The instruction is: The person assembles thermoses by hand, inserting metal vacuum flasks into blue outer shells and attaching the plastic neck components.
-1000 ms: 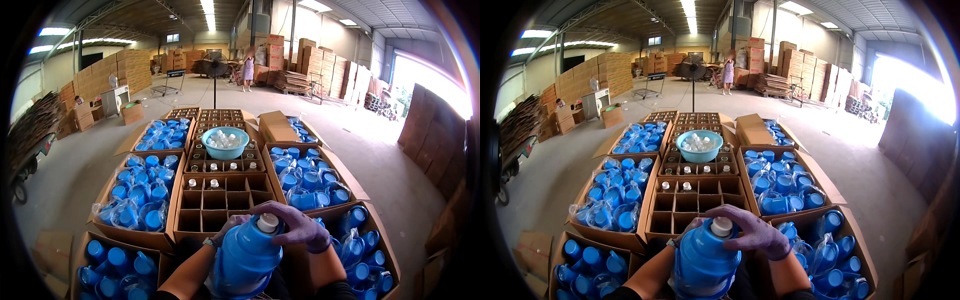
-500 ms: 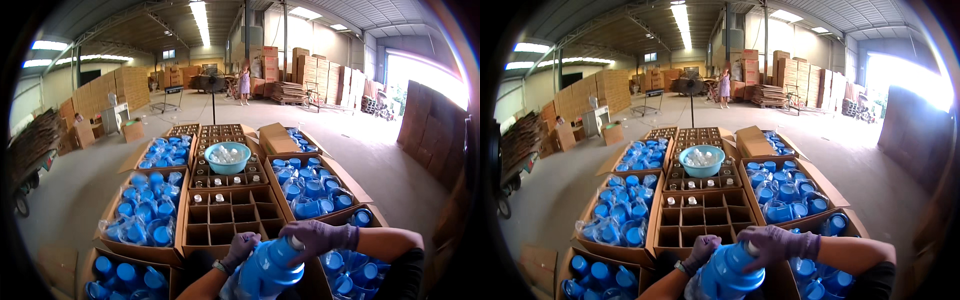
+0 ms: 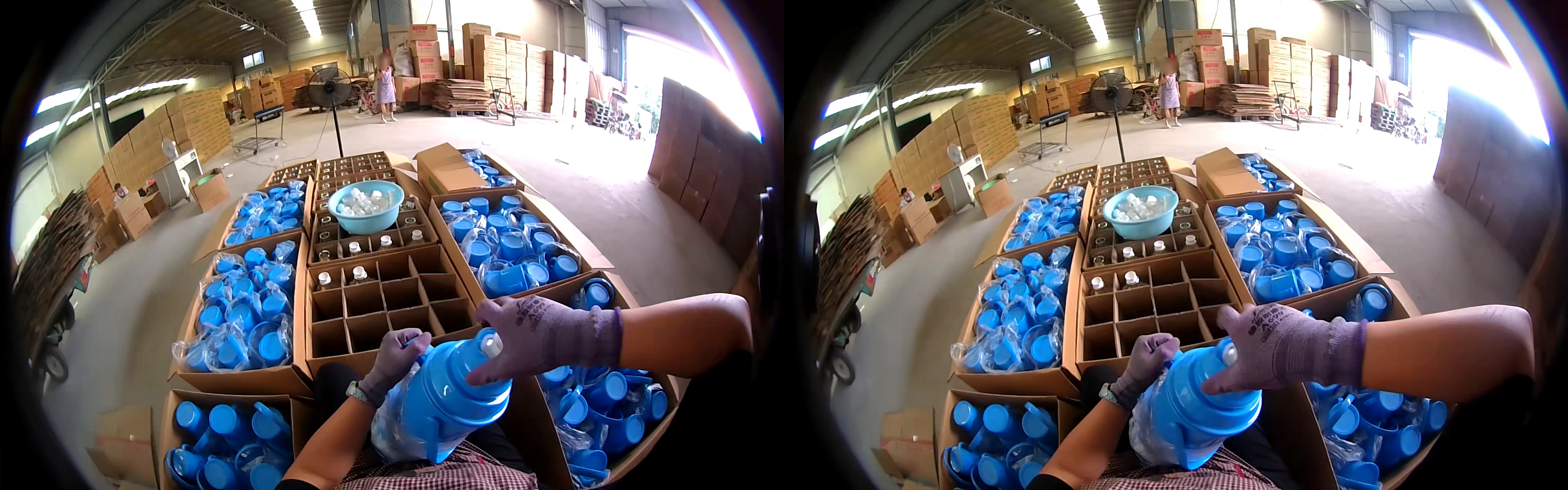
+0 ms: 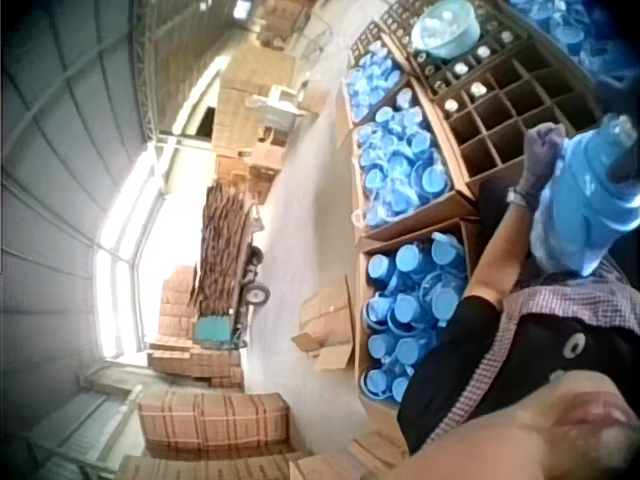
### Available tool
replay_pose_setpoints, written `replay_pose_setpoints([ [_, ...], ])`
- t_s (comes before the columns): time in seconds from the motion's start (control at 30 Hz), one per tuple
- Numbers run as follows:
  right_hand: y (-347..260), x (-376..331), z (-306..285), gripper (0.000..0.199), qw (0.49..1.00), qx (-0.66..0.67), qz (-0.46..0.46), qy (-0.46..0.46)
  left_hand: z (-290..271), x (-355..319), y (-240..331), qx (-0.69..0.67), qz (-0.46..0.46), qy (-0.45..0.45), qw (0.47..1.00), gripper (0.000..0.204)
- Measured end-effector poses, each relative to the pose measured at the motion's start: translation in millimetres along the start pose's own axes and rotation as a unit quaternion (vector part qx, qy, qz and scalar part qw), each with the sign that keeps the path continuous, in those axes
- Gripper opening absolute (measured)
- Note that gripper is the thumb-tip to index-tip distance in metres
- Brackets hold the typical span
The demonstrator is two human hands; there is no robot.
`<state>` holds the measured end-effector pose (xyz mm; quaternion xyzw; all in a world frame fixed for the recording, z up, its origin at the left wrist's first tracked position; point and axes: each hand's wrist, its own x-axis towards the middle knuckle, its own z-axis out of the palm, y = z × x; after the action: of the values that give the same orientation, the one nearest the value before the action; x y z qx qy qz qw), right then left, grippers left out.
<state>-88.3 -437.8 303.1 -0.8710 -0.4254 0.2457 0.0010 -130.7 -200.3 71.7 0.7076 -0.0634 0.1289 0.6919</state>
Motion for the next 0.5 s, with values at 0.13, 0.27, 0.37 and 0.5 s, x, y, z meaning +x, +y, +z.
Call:
replay_pose_setpoints([
  [0.13, 11.8, 3.2, 10.0, 0.119, 0.987, 0.054, 0.076, -0.133, 6.2, -8.9, 12.4, 0.055, 0.022, -0.009, 0.998, 0.041],
  [0.27, 4.3, 0.7, 12.6, 0.094, 0.968, -0.155, -0.198, -0.02, -0.1, -17.7, 16.4, 0.054, 0.012, 0.011, 0.998, 0.034],
  [0.37, 4.8, 16.0, 18.6, 0.08, 0.823, -0.374, -0.414, 0.108, -11.0, -15.7, 13.9, -0.039, -0.004, -0.017, 0.999, 0.026],
  [0.5, 11.3, 7.0, 8.2, 0.1, 0.881, -0.257, -0.385, 0.098, -18.4, -12.5, -8.2, 0.004, 0.05, -0.01, 0.999, 0.039],
])
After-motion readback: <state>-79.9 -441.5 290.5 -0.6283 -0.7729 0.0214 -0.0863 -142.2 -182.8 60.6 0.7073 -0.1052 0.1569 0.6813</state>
